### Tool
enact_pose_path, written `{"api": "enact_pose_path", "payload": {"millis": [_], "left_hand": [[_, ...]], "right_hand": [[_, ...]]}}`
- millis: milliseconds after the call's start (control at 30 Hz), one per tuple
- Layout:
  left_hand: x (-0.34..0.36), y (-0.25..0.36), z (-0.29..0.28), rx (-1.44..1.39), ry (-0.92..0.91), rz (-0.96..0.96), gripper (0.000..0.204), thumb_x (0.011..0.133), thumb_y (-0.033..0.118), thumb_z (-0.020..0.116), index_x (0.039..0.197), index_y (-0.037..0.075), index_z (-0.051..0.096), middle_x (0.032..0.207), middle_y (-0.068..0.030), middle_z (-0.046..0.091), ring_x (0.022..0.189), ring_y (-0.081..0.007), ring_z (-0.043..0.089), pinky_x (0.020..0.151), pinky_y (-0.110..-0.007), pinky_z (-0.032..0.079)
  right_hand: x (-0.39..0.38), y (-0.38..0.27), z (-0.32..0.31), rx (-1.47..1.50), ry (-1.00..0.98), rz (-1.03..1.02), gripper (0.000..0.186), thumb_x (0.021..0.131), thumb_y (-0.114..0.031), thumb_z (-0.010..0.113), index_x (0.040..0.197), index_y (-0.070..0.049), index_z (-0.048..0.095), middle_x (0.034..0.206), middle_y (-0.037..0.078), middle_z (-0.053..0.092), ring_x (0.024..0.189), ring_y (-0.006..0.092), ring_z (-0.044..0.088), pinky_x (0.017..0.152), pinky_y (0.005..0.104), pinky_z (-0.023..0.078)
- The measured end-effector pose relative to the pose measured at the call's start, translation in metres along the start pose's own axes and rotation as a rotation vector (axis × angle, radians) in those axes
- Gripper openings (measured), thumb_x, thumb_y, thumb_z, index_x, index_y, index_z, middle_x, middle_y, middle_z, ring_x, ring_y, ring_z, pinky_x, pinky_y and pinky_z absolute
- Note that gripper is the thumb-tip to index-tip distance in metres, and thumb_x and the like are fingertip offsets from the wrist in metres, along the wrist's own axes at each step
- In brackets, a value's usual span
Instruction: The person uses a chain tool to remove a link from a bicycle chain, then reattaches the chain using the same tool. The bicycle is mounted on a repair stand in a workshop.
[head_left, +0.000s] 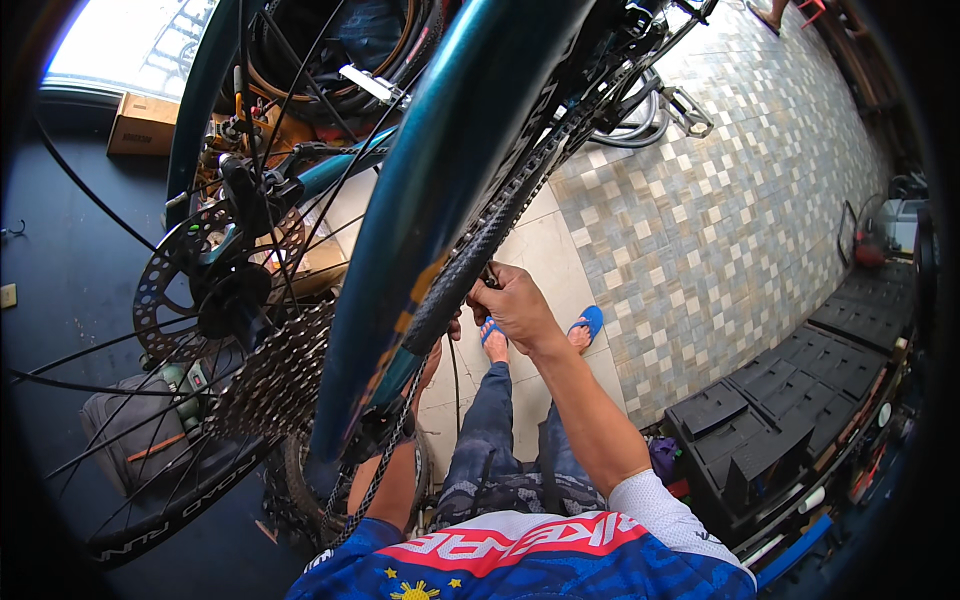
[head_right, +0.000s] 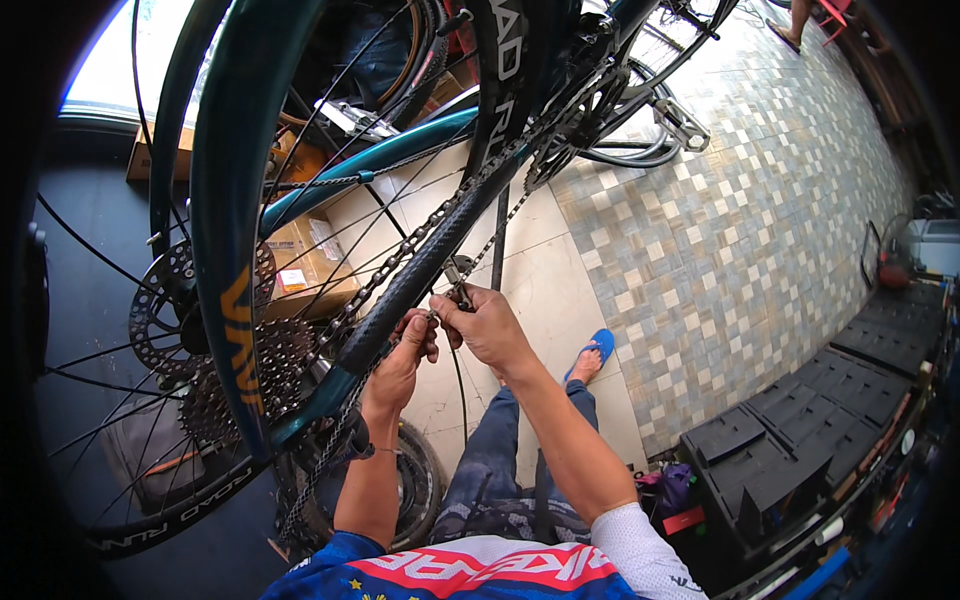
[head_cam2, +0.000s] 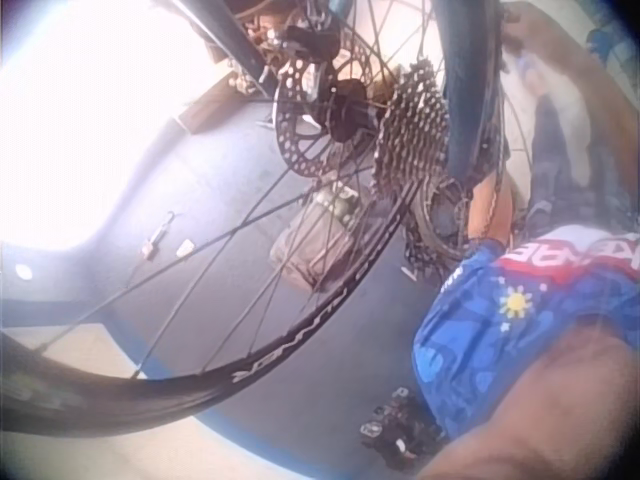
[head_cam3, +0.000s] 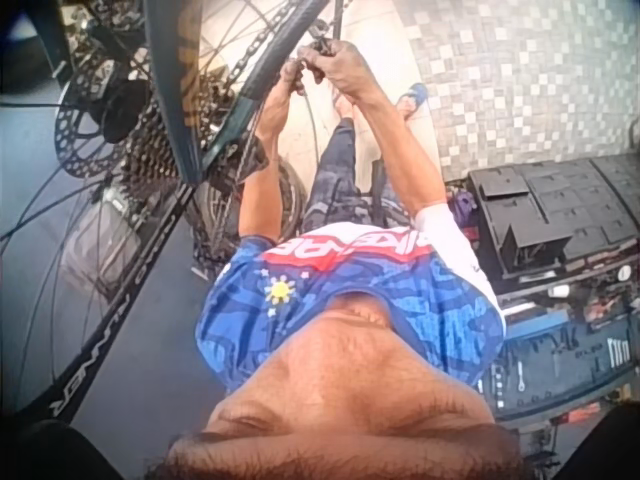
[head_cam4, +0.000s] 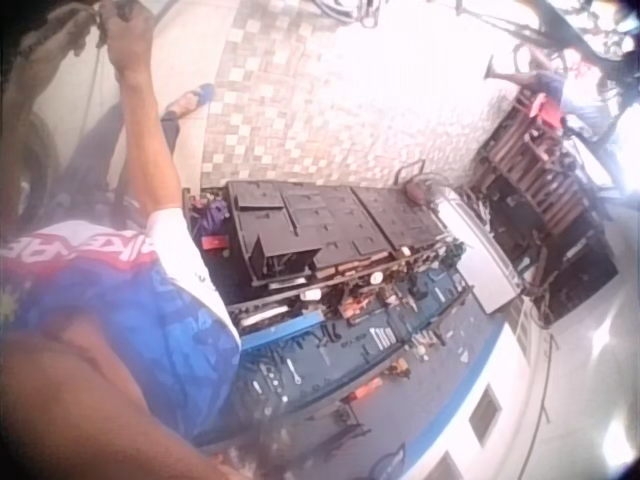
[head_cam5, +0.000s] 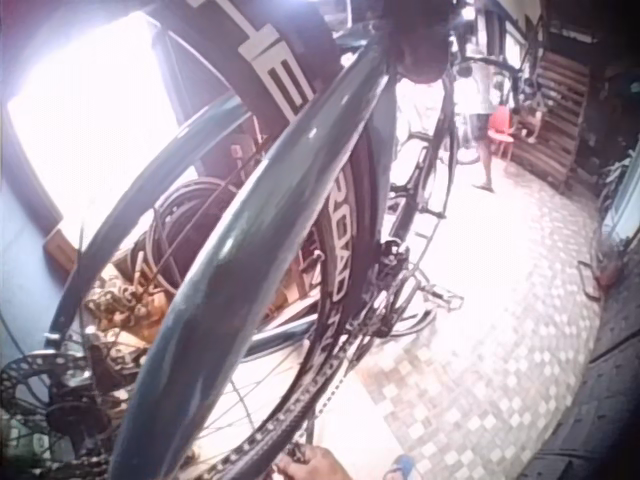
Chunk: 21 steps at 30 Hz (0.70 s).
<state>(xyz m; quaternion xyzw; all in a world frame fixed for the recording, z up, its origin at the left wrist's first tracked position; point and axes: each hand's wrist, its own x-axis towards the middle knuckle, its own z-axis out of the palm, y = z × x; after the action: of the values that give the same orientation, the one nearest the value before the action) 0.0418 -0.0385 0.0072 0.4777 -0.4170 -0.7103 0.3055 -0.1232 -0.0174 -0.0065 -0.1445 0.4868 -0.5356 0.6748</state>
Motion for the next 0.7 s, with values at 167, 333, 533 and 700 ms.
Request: {"api": "enact_pose_path", "payload": {"millis": [167,333,533,700], "left_hand": [[-0.004,-0.002,-0.002,0.145,0.082,-0.024,0.020,0.105,0.021,0.060,0.111,0.002,0.064,0.091,-0.0031,0.062,0.077,-0.0099,0.056,0.067,-0.027,0.049],[-0.005,0.004,0.005,0.142,0.081,0.038,0.016,0.104,0.019,0.061,0.105,0.003,0.063,0.087,-0.0022,0.060,0.074,-0.0094,0.055,0.064,-0.027,0.048],[-0.008,0.023,0.022,0.228,0.112,0.071,0.010,0.102,0.013,0.063,0.098,0.004,0.061,0.084,-0.0016,0.058,0.066,-0.0072,0.052,0.059,-0.026,0.047],[-0.009,0.028,0.028,0.118,0.109,0.064,0.010,0.103,0.013,0.060,0.098,0.005,0.060,0.085,-0.0025,0.059,0.065,-0.0072,0.051,0.059,-0.027,0.047]], "right_hand": [[-0.003,-0.010,0.005,-0.100,0.033,-0.014,0.022,0.097,-0.021,0.071,0.090,-0.001,0.064,0.070,0.000,0.061,0.057,0.0062,0.053,0.053,0.0238,0.045],[-0.009,-0.015,0.008,-0.036,0.051,-0.010,0.023,0.096,-0.022,0.071,0.089,-0.002,0.064,0.070,-0.001,0.060,0.057,0.0061,0.053,0.052,0.0240,0.045],[-0.018,-0.018,0.006,0.063,0.059,-0.011,0.023,0.097,-0.023,0.071,0.089,-0.002,0.064,0.070,-0.001,0.060,0.056,0.0064,0.053,0.052,0.0237,0.046],[-0.019,-0.018,0.004,0.036,0.018,0.007,0.029,0.097,-0.030,0.072,0.090,-0.002,0.065,0.070,0.000,0.060,0.056,0.0069,0.054,0.051,0.0243,0.046]]}}
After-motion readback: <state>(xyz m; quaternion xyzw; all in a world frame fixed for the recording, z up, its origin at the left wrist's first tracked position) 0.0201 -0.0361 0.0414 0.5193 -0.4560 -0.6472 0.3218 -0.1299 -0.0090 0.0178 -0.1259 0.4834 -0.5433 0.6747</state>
